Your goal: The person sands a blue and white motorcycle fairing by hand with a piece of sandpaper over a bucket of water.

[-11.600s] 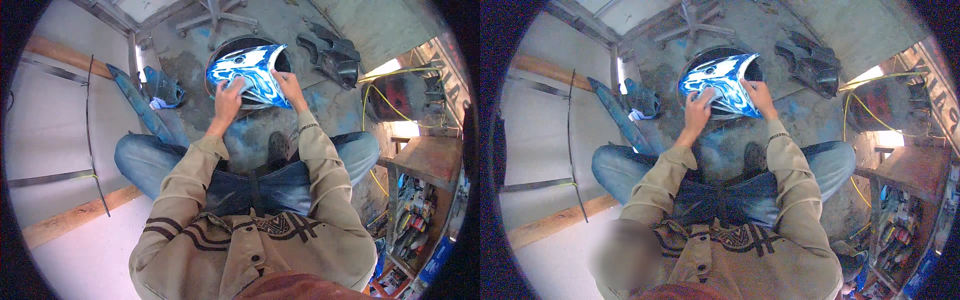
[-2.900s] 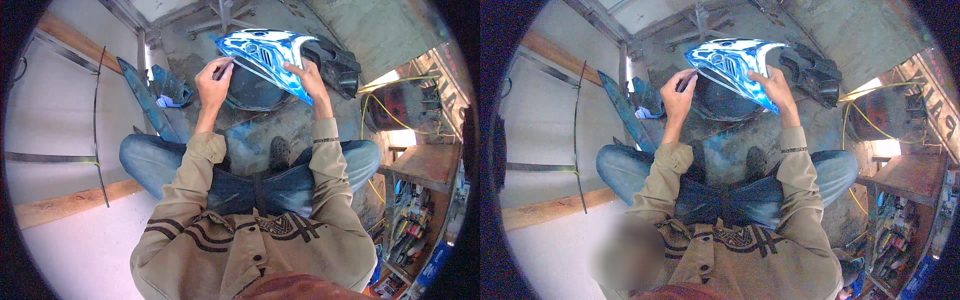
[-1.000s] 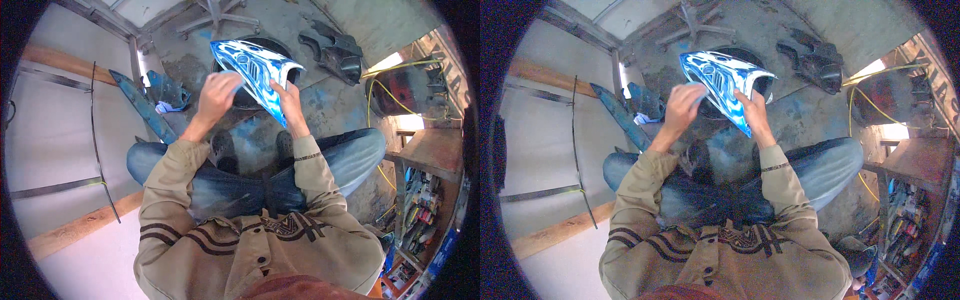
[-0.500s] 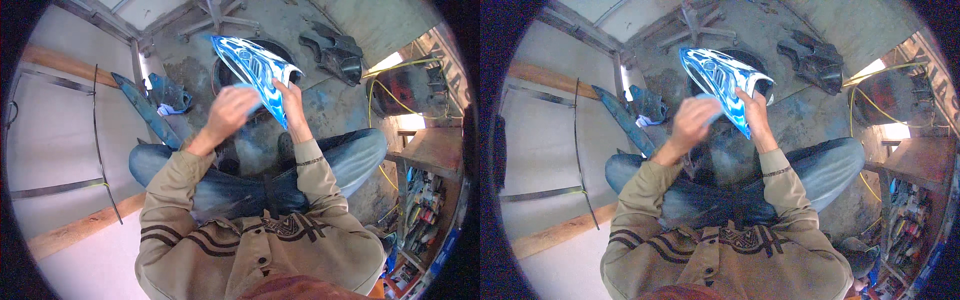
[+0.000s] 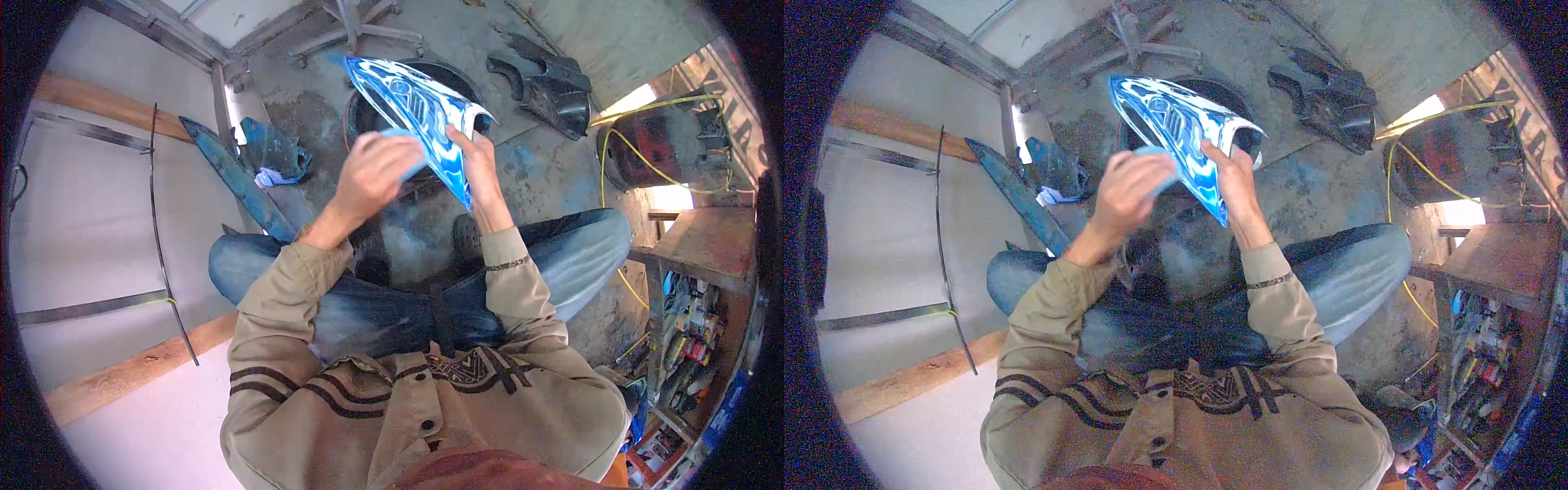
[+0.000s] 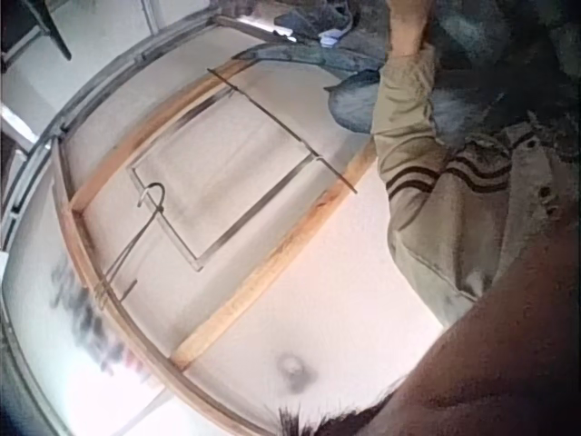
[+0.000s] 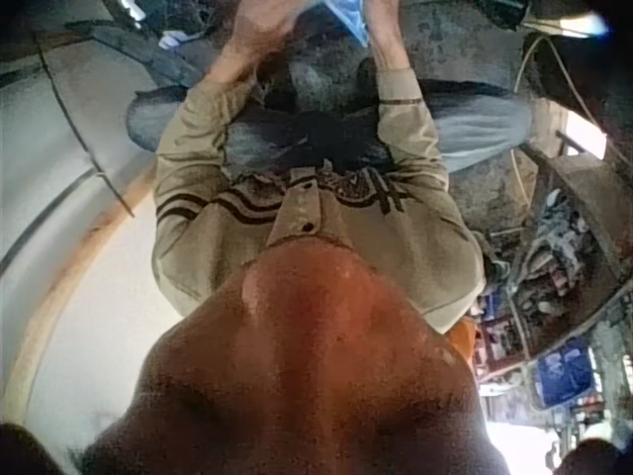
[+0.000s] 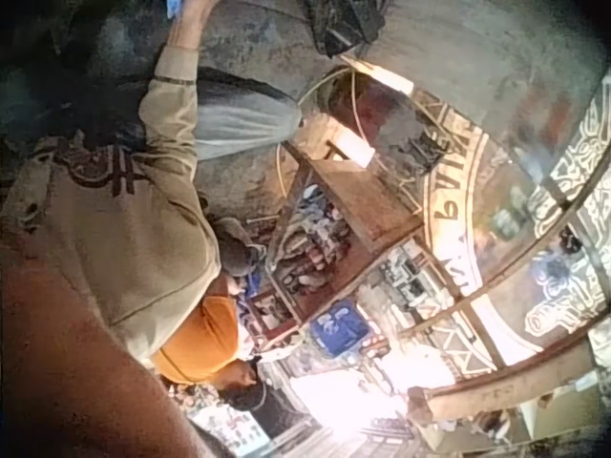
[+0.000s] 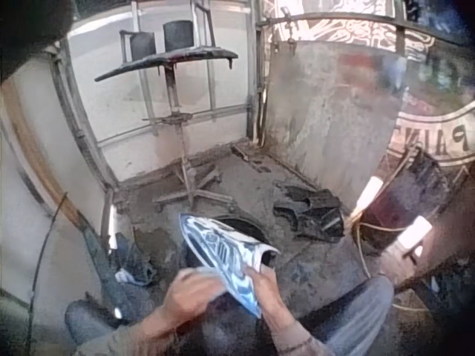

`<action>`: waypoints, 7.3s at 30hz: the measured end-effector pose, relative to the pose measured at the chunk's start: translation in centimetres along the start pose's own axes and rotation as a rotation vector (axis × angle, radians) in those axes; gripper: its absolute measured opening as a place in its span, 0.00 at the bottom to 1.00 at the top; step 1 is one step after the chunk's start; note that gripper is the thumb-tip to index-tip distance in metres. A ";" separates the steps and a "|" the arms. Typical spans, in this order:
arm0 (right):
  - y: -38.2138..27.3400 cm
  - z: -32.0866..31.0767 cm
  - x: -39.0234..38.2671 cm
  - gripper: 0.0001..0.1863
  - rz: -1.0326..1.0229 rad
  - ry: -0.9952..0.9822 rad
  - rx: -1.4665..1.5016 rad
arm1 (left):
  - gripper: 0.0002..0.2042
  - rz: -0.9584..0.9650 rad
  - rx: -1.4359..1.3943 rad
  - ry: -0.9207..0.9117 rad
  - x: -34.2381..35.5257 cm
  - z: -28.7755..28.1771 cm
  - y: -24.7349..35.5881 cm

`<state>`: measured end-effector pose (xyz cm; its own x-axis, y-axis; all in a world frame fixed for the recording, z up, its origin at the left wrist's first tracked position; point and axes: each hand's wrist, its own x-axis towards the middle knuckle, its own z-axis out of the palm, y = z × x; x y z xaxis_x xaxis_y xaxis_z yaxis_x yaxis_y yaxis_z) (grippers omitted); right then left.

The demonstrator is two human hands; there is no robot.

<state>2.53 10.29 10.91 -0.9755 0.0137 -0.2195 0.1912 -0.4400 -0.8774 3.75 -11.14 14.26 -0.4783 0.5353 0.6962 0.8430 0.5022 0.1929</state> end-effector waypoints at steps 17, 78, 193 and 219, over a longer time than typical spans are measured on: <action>-0.3 0.6 -0.5 0.16 0.062 0.036 0.088 | 0.15 0.041 -0.115 -0.003 0.3 1.2 3.4; -1.5 1.8 -1.1 0.18 -0.066 0.032 0.015 | 0.19 -0.162 0.061 0.131 0.8 -0.7 -0.2; -1.2 1.3 -0.6 0.20 -0.072 0.005 0.015 | 0.22 -0.043 -0.070 -0.014 -0.4 -0.2 5.0; -1.5 2.1 -1.2 0.19 -0.055 -0.005 0.073 | 0.17 -0.137 0.123 0.129 0.5 -2.0 -0.5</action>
<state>3.17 9.08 13.42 -0.9849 0.0355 -0.1695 0.1289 -0.5034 -0.8544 3.54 -12.44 15.90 -0.5443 0.3693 0.7532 0.7319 0.6478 0.2114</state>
